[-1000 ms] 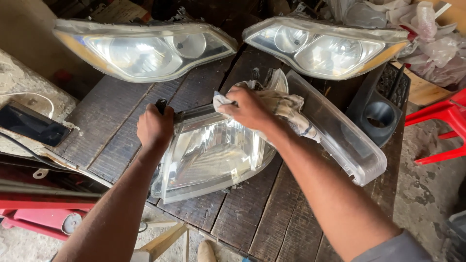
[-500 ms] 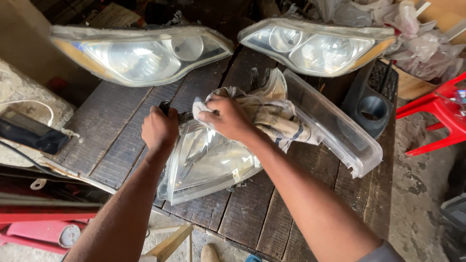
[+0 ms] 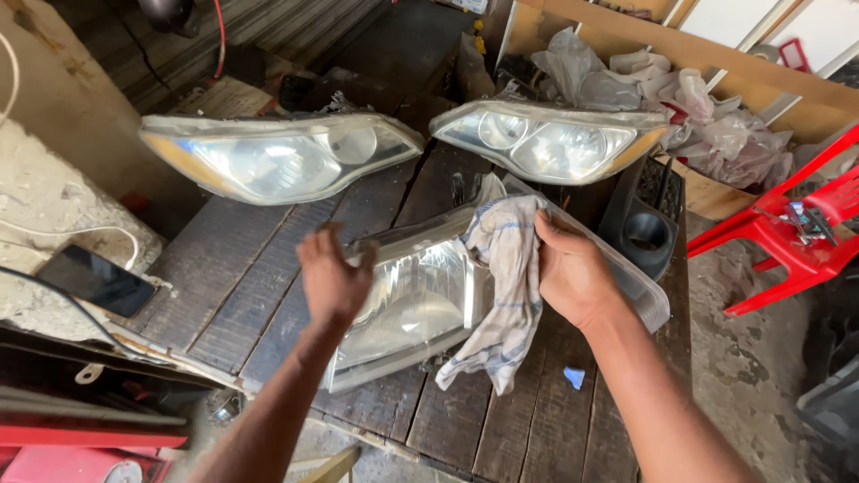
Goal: The person wipes the surface of a car headlight with a cloth, repeatedly rubbing the lens and edges. They rotate the headlight to access different sides and continue wiping until the entire surface is covered.
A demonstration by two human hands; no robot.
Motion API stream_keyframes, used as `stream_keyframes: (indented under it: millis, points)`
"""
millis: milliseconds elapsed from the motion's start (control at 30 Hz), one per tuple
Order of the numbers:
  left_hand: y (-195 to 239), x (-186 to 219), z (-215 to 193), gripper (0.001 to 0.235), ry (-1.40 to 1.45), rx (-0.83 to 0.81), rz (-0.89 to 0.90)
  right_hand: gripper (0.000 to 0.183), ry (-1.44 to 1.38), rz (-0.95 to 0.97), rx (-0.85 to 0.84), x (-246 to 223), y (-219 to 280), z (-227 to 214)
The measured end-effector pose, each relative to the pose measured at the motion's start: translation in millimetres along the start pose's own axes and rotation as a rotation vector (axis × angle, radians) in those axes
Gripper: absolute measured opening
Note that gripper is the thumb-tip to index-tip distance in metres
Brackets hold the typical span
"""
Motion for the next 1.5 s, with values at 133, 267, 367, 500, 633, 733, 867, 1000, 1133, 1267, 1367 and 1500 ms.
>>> stream_keyframes:
  millis: [133,267,367,500,633,733,867,1000,1133,1267,1367,1500]
  points:
    - [8.6,82.4,-4.0,0.042,0.650,-0.437,-0.259,0.022,0.030,0.004,-0.016,5.0,20.4,25.5]
    - [25.5,123.1,-1.0,0.045,0.895,-0.696,-0.348,0.028,0.119,-0.020,-0.013,14.5,19.2,29.7]
    - [18.4,135.9,-13.1,0.030,1.046,-0.734,-0.429,0.029,0.229,-0.118,0.131,5.4,39.2,34.4]
    - [11.3,146.4,-42.9,0.035,1.167,-0.748,-0.569,0.048,0.379,-0.188,0.334,-9.2,54.5,9.2]
    - [39.0,178.0,-32.5,0.054,1.014,-0.951,-0.229,0.046,0.314,-0.196,0.320,-13.0,80.7,48.6]
    - [44.0,182.5,-27.3,0.031,1.082,-0.854,-0.415,0.055,0.397,-0.193,0.297,-16.6,95.7,61.2]
    - [28.8,171.4,-32.2,0.018,1.330,-0.438,-0.808,0.063,0.619,-0.034,0.317,10.6,112.9,45.5]
    - [28.4,147.7,-4.0,0.026,1.359,-0.414,-0.896,0.047,0.696,0.084,0.155,50.3,90.6,10.2]
    - [22.5,120.5,4.6,0.025,1.145,-0.462,-0.802,0.034,0.631,0.016,0.283,32.3,98.9,-13.7]
    - [3.5,127.2,-9.5,0.027,0.946,-0.505,-0.591,0.038,0.570,-0.009,0.228,18.2,90.7,-18.2]
    - [0.4,137.8,-27.4,0.047,0.884,-0.524,-0.585,0.034,0.389,0.005,0.207,9.9,118.2,26.8]
    - [27.1,133.5,-31.7,0.088,0.772,-0.514,-0.681,0.017,0.037,-0.008,0.154,5.4,111.5,22.0]
Point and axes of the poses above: each hand's wrist, its own y-axis away from the middle knuckle, its own z-axis out of the palm, x = y × z, the point moved 6 cm from there along -y, towards the middle knuckle, and after that the axes turned 8 degrees about z, right-handed, at the moved point
